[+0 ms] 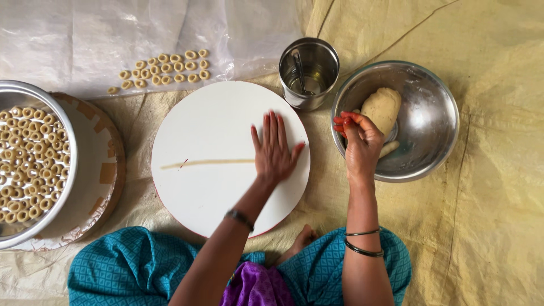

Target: The person rolls a small piece of dough into a long, thin rope on a white circular board. They then shape the rope into a ring and place it on a tray with other finished rings.

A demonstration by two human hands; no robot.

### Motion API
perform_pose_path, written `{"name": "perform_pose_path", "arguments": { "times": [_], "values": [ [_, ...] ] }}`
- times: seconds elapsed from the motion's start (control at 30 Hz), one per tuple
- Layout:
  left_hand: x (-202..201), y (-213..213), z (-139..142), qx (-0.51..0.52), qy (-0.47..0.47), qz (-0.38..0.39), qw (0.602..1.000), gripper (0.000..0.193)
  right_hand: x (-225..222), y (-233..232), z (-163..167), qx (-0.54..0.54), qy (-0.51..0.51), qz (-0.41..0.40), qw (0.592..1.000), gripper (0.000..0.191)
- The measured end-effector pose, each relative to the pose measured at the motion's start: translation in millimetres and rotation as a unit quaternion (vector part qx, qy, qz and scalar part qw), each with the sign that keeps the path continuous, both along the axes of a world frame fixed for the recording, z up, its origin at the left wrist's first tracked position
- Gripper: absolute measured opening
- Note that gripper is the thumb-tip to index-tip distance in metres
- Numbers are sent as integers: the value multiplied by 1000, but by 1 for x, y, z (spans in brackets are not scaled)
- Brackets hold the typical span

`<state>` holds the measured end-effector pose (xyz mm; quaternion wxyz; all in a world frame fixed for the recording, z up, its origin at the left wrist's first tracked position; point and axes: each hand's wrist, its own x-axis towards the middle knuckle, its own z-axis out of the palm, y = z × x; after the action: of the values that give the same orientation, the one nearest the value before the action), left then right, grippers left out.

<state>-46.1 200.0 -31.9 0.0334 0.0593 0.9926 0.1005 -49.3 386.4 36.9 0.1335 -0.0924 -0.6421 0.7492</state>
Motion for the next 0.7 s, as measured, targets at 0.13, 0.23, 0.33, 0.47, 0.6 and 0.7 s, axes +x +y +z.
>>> {"name": "perform_pose_path", "arguments": {
  "times": [0.13, 0.23, 0.33, 0.47, 0.6, 0.7],
  "values": [
    [-55, 1, 7, 19, -29, 44, 998, 94, -2, 1, -2, 28, 5, 3, 1000, 16],
    [-56, 1, 9, -13, -25, 31, 999, 91, -1, 2, -3, 33, -6, 1, 999, 16],
    [-25, 4, 8, 12, -23, -6, 1000, 91, -1, 2, -2, 21, -12, -1, 1000, 15],
    [49, 3, 4, -5, 1, -66, 998, 88, 1, 2, 0, 26, -4, 2, 1000, 15],
    [111, -4, 3, 7, 6, -105, 994, 86, 3, 1, 3, 36, 1, 9, 999, 14],
    [109, -5, 1, 56, 13, -106, 993, 86, 3, 2, 2, 36, 3, 7, 999, 14]
  ]
}}
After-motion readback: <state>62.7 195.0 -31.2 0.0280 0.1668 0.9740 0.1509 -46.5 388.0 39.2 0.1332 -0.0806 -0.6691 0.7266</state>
